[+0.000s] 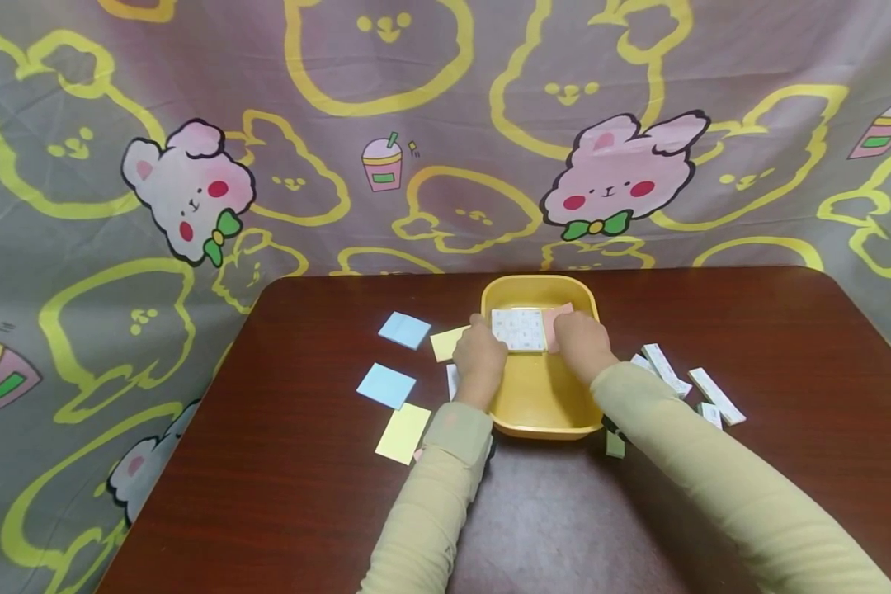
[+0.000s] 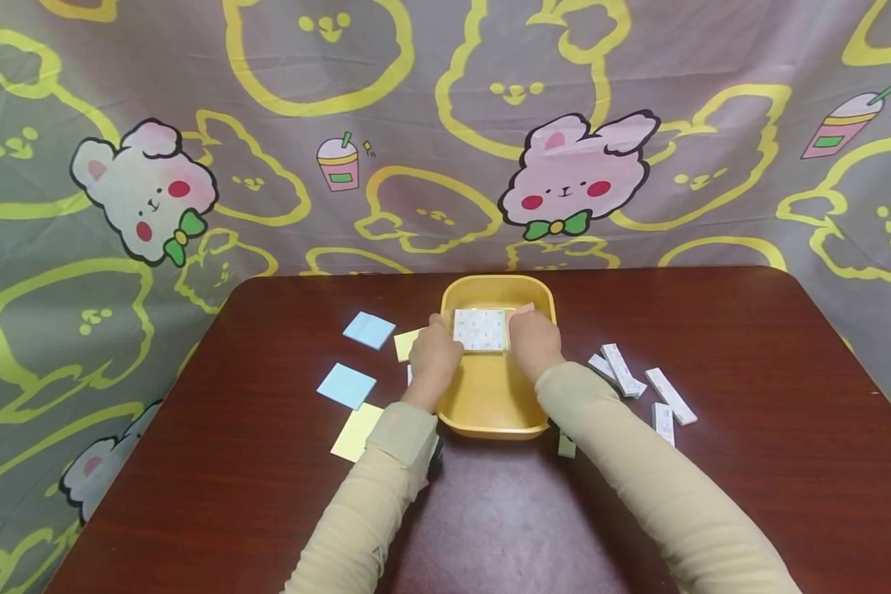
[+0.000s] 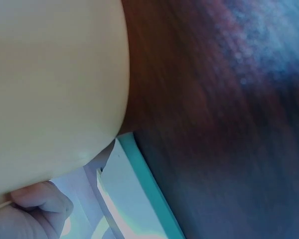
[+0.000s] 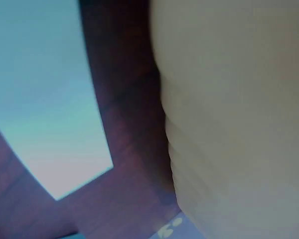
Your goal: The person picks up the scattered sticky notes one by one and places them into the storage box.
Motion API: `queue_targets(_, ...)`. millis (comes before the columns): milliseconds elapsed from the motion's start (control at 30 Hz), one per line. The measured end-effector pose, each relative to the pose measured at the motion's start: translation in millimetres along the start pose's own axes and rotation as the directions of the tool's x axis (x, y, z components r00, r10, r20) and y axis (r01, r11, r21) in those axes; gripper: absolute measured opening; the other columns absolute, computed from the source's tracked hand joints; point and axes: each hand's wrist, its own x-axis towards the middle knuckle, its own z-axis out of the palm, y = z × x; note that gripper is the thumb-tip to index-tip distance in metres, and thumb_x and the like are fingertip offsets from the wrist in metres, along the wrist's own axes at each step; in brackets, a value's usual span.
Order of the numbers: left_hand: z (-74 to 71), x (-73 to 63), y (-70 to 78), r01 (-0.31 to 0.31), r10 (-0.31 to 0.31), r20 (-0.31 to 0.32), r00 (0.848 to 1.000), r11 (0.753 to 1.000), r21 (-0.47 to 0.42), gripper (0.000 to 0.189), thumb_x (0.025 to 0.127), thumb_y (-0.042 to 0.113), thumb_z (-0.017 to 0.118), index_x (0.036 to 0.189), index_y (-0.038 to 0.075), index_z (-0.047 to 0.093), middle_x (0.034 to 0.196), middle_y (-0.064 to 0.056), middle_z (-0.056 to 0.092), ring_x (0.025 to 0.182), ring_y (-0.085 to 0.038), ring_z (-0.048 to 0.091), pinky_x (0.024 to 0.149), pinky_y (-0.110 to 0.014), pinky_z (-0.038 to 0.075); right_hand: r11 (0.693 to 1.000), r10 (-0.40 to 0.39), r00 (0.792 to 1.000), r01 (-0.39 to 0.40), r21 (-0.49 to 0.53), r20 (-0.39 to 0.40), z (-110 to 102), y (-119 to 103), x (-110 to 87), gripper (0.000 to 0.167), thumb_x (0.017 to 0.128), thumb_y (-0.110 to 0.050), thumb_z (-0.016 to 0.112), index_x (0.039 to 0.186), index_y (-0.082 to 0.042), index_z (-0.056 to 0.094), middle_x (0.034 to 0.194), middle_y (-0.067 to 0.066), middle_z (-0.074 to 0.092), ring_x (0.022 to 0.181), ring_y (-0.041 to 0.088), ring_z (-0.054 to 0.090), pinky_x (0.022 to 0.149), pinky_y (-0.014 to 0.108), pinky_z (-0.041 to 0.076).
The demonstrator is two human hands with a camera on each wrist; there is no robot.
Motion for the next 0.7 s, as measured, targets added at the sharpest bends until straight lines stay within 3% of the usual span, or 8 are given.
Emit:
queue_targets(200, -0.3, -0.1, -0.4, -0.005, 0.005, -0.003, 1.0, 1.0, 0.009, 0.041, 0.085, 0.016, 0.064, 0.122, 0.005, 0.052, 0.094, -0.016, 0.07, 0.084, -0.032, 0.068, 0.073, -0.044, 0.053, 0.998, -0.026, 1.0, 0.026, -0.059, 0.002, 5.4, 0.7, 0.1, 0.019, 0.088, 0.005, 0.047, 0.088, 0.006, 0.066, 0.093, 0.028, 0.066, 0.085, 0.038, 0.065, 0.072, 0.05, 0.055)
queue_targets(367, -0.3, 0.0, -0.3, -0.003, 0.003, -0.001, 1.0, 1.0, 0.007, 0.039, 0.084, 0.015, 0.064, 0.12, 0.005, 0.052, 0.094, -0.016, 0.07, 0.084, -0.032, 0.068, 0.073, -0.044, 0.053, 0.992, -0.056, 0.998, 0.059, -0.112, 0.025, 8.7, 1.3, 1.0, 0.017, 0.09, -0.004, 0.053, 0.091, 0.007, 0.067, 0.094, 0.03, 0.063, 0.085, 0.038, 0.064, 0.072, 0.05, 0.056)
queue_targets(700, -1.6, -0.7, 1.2, 0.007, -0.007, 0.003, 1.0, 1.0, -0.002, 0.04, 0.085, 0.014, 0.063, 0.123, 0.004, 0.052, 0.095, -0.016, 0.07, 0.085, -0.032, 0.068, 0.073, -0.044, 0.053, 0.985, -0.112, 0.993, 0.115, -0.126, 0.029, 10.0, 3.5, 0.1, 0.018, 0.09, -0.006, 0.054, 0.092, 0.006, 0.067, 0.093, 0.029, 0.06, 0.083, 0.038, 0.062, 0.072, 0.049, 0.056)
